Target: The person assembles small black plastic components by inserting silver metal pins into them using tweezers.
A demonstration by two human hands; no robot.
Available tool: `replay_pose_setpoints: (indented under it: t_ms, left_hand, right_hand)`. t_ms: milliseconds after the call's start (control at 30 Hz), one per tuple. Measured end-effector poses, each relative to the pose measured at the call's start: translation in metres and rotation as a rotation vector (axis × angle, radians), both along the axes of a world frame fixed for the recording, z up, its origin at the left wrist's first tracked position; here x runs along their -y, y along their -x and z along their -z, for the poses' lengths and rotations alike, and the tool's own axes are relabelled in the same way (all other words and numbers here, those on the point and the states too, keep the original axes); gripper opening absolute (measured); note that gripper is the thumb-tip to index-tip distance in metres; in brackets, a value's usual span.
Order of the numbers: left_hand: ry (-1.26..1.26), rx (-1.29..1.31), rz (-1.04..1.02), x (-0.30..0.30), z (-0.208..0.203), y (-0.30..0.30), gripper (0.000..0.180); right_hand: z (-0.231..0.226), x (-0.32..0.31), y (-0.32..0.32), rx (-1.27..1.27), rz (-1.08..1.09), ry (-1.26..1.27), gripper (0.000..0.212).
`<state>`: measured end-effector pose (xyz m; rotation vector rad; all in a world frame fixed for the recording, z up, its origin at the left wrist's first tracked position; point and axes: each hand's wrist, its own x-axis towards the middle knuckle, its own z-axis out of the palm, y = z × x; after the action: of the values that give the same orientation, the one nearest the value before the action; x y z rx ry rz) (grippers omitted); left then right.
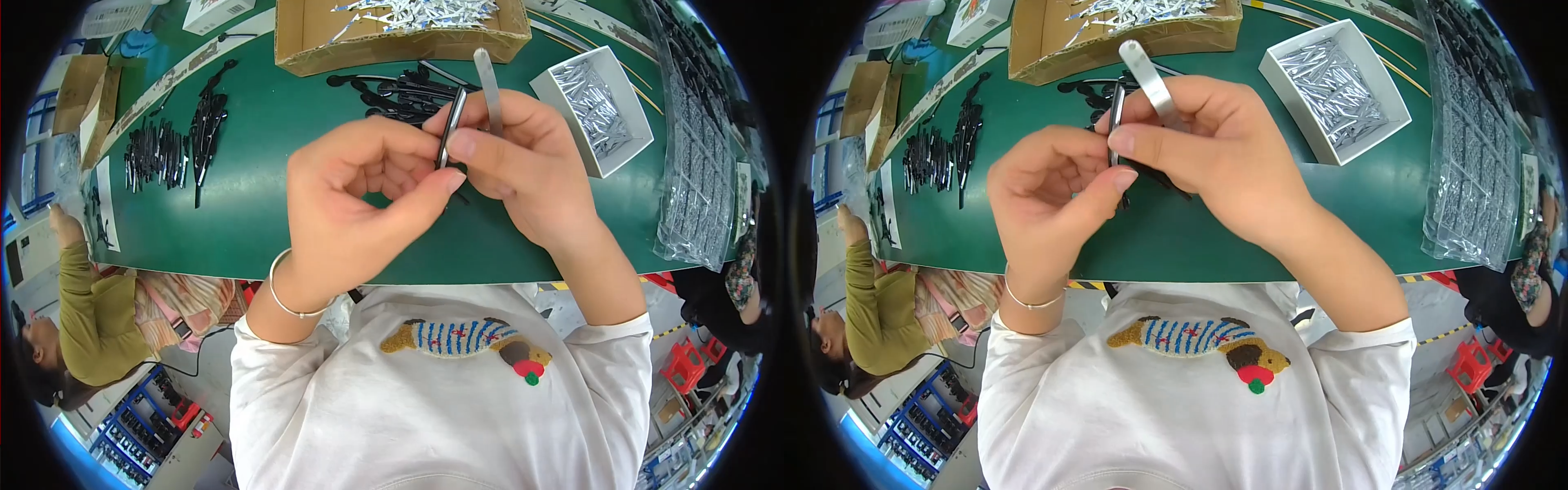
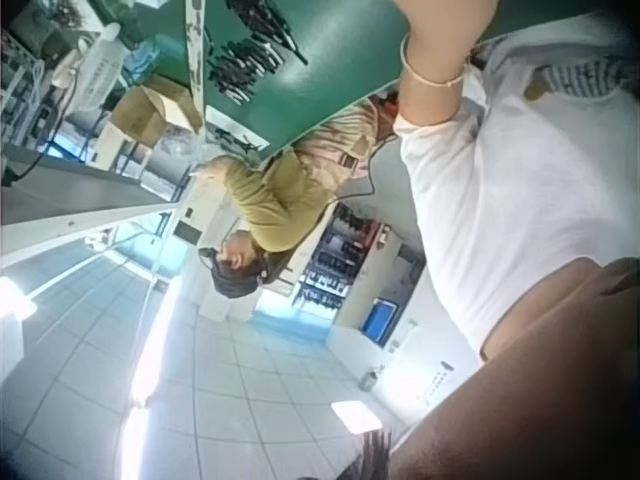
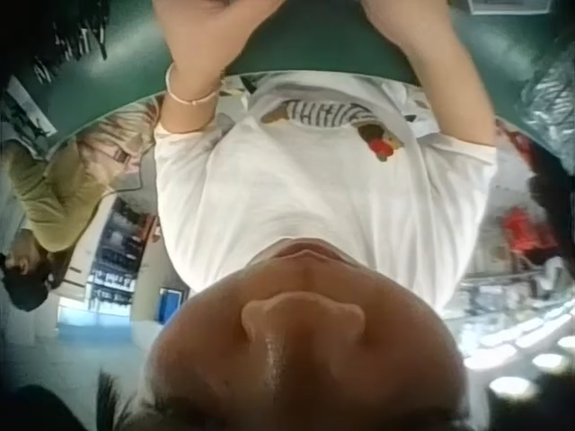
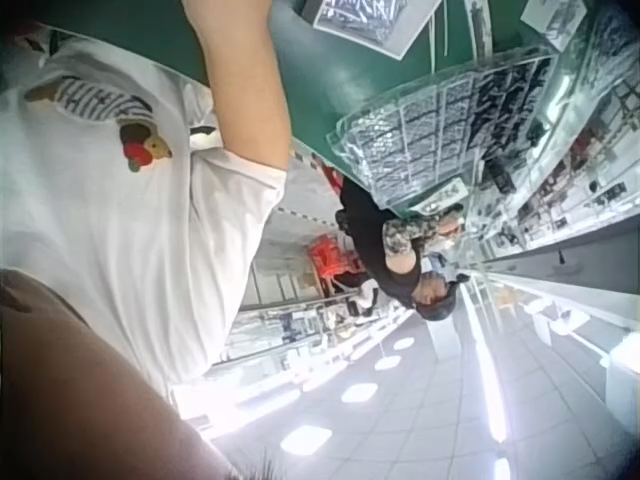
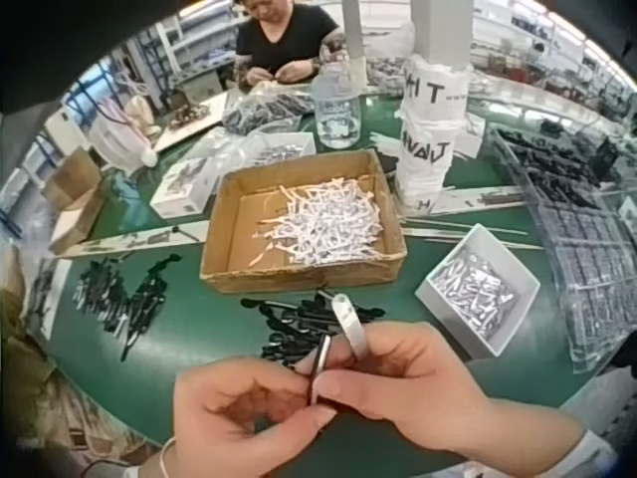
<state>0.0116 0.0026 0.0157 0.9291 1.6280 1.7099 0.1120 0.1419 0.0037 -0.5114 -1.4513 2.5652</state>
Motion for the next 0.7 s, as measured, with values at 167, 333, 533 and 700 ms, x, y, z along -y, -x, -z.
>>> replay_pose_setpoints:
  t_ms: [167,333,533,700]
  left_hand:
    - [0.040,0.305,0.096,0.0015,0.0017,0.0058,0.014]
    - [-0.007,0.357,0.077,0.0006,0.0063,0.0017,0.015]
    - [-0.009,0.366,0.090,-0.0002,0.0064,0.0016,0.012]
    - [-0.003,0.413,0.094,-0.0028,0.0051,0.0008,0.007]
  right_hand:
    - [0.0053,-0.0027,0.0022,-0.112,-0.080,0.231,0.014]
    - [0.0046,0.0001,0.0024,-0.120,-0.105,0.245,0.016]
    - [0.0048,-0.0021,0.0020,-0.140,-0.110,0.190,0.015]
    - [0.0024,-0.0005,0.0014,-0.119,0.032,0.153,0.013]
